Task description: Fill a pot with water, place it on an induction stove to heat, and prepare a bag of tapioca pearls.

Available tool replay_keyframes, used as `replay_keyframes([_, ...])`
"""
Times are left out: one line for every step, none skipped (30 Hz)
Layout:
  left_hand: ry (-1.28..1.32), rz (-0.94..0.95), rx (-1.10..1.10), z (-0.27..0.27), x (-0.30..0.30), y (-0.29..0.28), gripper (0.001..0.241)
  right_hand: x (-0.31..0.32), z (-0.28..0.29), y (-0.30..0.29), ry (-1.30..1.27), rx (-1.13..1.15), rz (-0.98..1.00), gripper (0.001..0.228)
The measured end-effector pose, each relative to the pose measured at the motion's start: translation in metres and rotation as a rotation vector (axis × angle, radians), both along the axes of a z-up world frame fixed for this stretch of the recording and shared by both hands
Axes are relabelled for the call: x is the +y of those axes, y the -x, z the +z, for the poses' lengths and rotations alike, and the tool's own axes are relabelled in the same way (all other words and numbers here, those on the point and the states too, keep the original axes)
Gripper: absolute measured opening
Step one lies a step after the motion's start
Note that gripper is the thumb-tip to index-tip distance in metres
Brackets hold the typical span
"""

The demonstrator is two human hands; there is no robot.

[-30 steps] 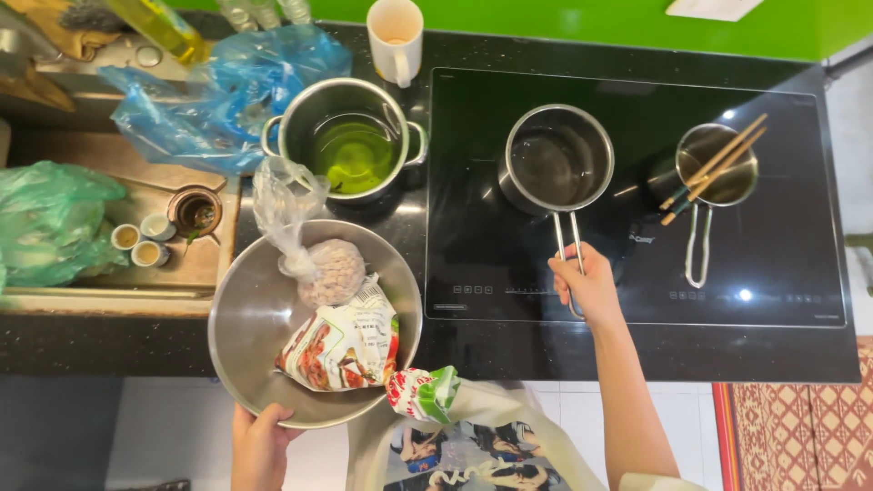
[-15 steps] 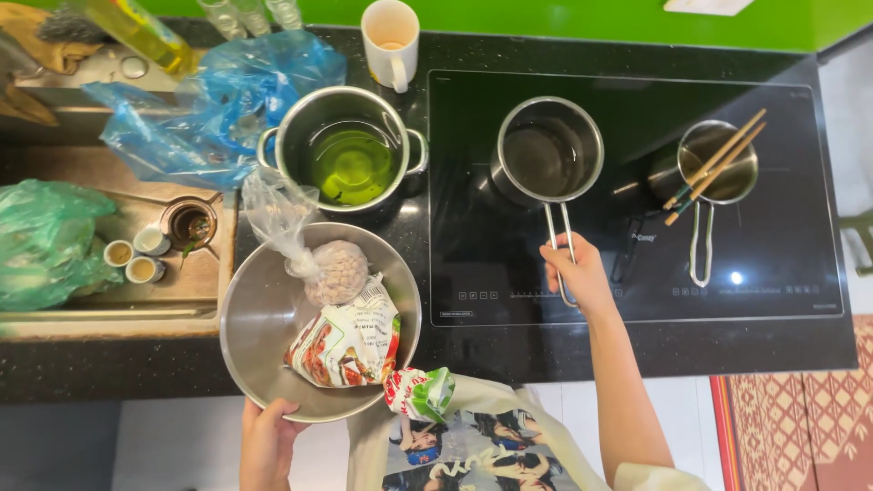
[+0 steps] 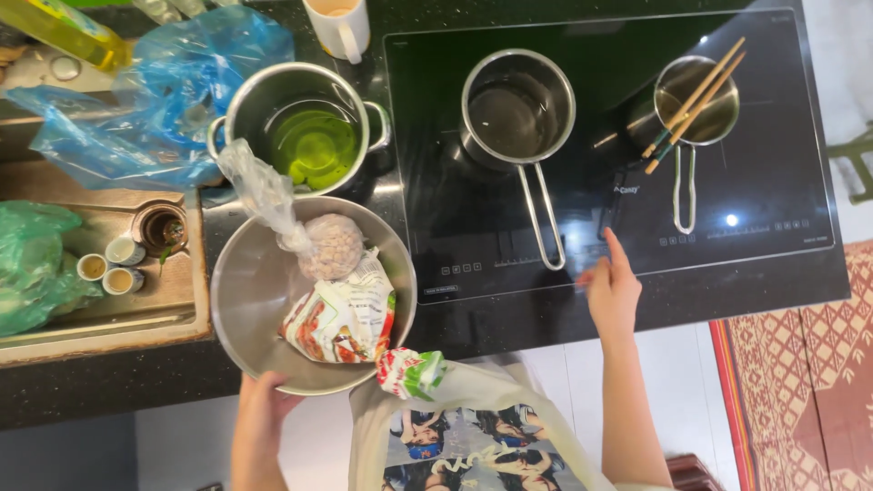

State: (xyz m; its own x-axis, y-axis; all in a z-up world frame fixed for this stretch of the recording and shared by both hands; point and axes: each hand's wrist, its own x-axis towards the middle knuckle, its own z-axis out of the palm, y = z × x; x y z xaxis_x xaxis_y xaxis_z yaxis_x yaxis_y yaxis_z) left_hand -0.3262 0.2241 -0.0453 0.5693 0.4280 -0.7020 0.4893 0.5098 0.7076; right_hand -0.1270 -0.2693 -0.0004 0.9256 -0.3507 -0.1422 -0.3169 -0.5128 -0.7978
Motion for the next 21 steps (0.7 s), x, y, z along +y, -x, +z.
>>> replay_keyframes([0.002,-0.012,0.002,0.022,-0.005,-0.007,0.067,-0.004,0.002,0.008,0.002,0.002,-0.012,0.050])
replay_keyframes([-0.237,0.012,-0.038,0.044,-0.011,-0.014,0.070,-0.009,0.004,0.017,0.090,0.052,0.042,0.053])
replay_keyframes([-0.474,0.028,-0.084,0.065,-0.016,-0.023,0.075,-0.014,0.006,0.027,0.177,0.104,0.089,0.056])
replay_keyframes([-0.470,0.010,-0.087,0.081,-0.029,-0.027,0.075,-0.019,-0.003,0.035,0.179,0.106,0.071,0.056])
replay_keyframes([-0.727,0.017,-0.110,0.096,-0.040,-0.033,0.075,-0.023,-0.013,0.042,0.315,0.067,0.141,0.059])
replay_keyframes([-0.983,0.024,-0.139,0.112,-0.052,-0.038,0.076,-0.027,-0.023,0.049,0.451,0.029,0.213,0.062])
replay_keyframes([-0.981,0.006,-0.141,0.124,-0.070,-0.048,0.076,-0.023,-0.019,0.050,0.451,0.040,0.198,0.062])
replay_keyframes([-0.948,0.012,-0.341,0.135,-0.087,-0.057,0.066,-0.018,-0.014,0.051,0.455,0.131,0.197,0.065])
replay_keyframes([-0.905,0.023,-0.545,0.147,-0.106,-0.067,0.057,-0.013,-0.010,0.048,0.457,0.215,0.198,0.069])
replay_keyframes([-0.902,0.010,-0.550,0.156,-0.123,-0.079,0.057,-0.018,-0.015,0.048,0.455,0.218,0.185,0.069])
replay_keyframes([-0.929,-0.094,-0.617,0.164,-0.141,-0.091,0.056,-0.024,-0.020,0.046,0.474,0.243,0.181,0.071])
replay_keyframes([-0.954,-0.198,-0.685,0.172,-0.160,-0.103,0.056,-0.029,-0.025,0.044,0.492,0.268,0.178,0.073])
replay_keyframes([-0.948,-0.205,-0.687,0.176,-0.170,-0.107,0.056,-0.032,-0.021,0.040,0.493,0.273,0.170,0.073])
replay_keyframes([-1.012,-0.306,-0.686,0.179,-0.179,-0.111,0.051,-0.035,-0.018,0.035,0.523,0.285,0.186,0.075])
replay_keyframes([-1.077,-0.402,-0.691,0.183,-0.189,-0.118,0.047,-0.038,-0.014,0.027,0.553,0.290,0.201,0.078])
replay_keyframes([-1.073,-0.406,-0.699,0.182,-0.192,-0.119,0.047,-0.042,-0.018,0.024,0.555,0.289,0.193,0.078])
replay_keyframes([-1.030,-0.399,-0.693,0.182,-0.195,-0.120,0.045,-0.046,-0.022,0.019,0.564,0.289,0.214,0.077])
replay_keyframes([-0.988,-0.393,-0.688,0.181,-0.197,-0.120,0.044,-0.048,-0.026,0.015,0.572,0.288,0.235,0.075])
replay_keyframes([-0.991,-0.389,-0.681,0.180,-0.197,-0.120,0.044,-0.052,-0.031,0.013,0.572,0.289,0.243,0.075])
replay_keyframes([-1.000,-0.385,-0.669,0.178,-0.195,-0.119,0.043,-0.056,-0.036,0.011,0.590,0.270,0.261,0.075])
replay_keyframes([-1.011,-0.382,-0.652,0.178,-0.193,-0.116,0.042,-0.057,-0.042,0.010,0.606,0.253,0.283,0.075])
